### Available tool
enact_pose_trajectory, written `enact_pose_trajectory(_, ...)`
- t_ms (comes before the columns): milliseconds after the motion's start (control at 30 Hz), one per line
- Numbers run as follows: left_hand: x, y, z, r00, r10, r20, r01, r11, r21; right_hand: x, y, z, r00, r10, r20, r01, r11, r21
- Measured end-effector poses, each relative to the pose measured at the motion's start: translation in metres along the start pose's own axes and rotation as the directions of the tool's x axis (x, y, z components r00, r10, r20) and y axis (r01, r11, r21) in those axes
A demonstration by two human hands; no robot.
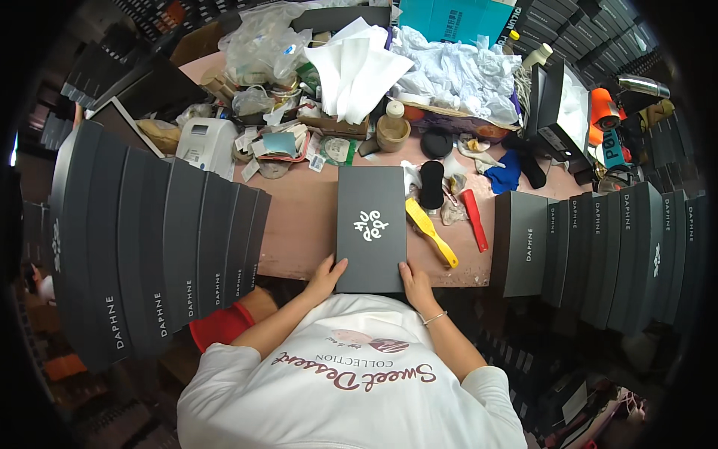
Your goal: Inspect, clean, and pack shoes into their respective boxes.
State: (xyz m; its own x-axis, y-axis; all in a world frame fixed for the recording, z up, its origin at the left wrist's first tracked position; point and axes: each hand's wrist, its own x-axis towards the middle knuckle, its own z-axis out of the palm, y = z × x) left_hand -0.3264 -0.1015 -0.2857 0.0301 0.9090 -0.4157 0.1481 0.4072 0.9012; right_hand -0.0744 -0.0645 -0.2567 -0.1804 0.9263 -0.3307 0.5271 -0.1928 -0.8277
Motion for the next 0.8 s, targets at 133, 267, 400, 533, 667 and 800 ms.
enact_pose_trajectory(133,-0.004,-0.002,0.010,0.991,0.124,-0.045,-0.130,0.979,-0.159,-0.002,-0.002,-0.003,0.995,0.025,0.097,-0.029,0.999,0.039)
enact_pose_trajectory(267,-0.007,-0.014,0.012,0.998,0.067,0.017,-0.061,0.971,-0.233,0.001,-0.003,0.000,0.992,0.013,0.125,-0.035,0.984,0.177)
enact_pose_trajectory(400,-0.023,-0.023,0.010,0.998,0.012,0.066,0.016,0.912,-0.411,-0.016,-0.020,-0.005,0.967,0.124,0.224,-0.170,0.965,0.201)
enact_pose_trajectory(533,-0.025,-0.038,0.015,0.998,0.067,-0.020,-0.068,0.996,-0.055,-0.006,0.017,0.008,0.961,0.030,0.275,-0.080,0.982,0.172)
enact_pose_trajectory(667,-0.031,0.006,0.000,0.996,-0.072,-0.047,0.054,0.950,-0.309,-0.001,-0.006,-0.009,0.949,-0.089,0.301,0.027,0.979,0.203)
enact_pose_trajectory(800,-0.068,0.126,-0.052,0.989,-0.132,0.067,0.147,0.822,-0.551,-0.003,-0.127,-0.066,0.893,-0.264,0.366,0.241,0.965,0.106)
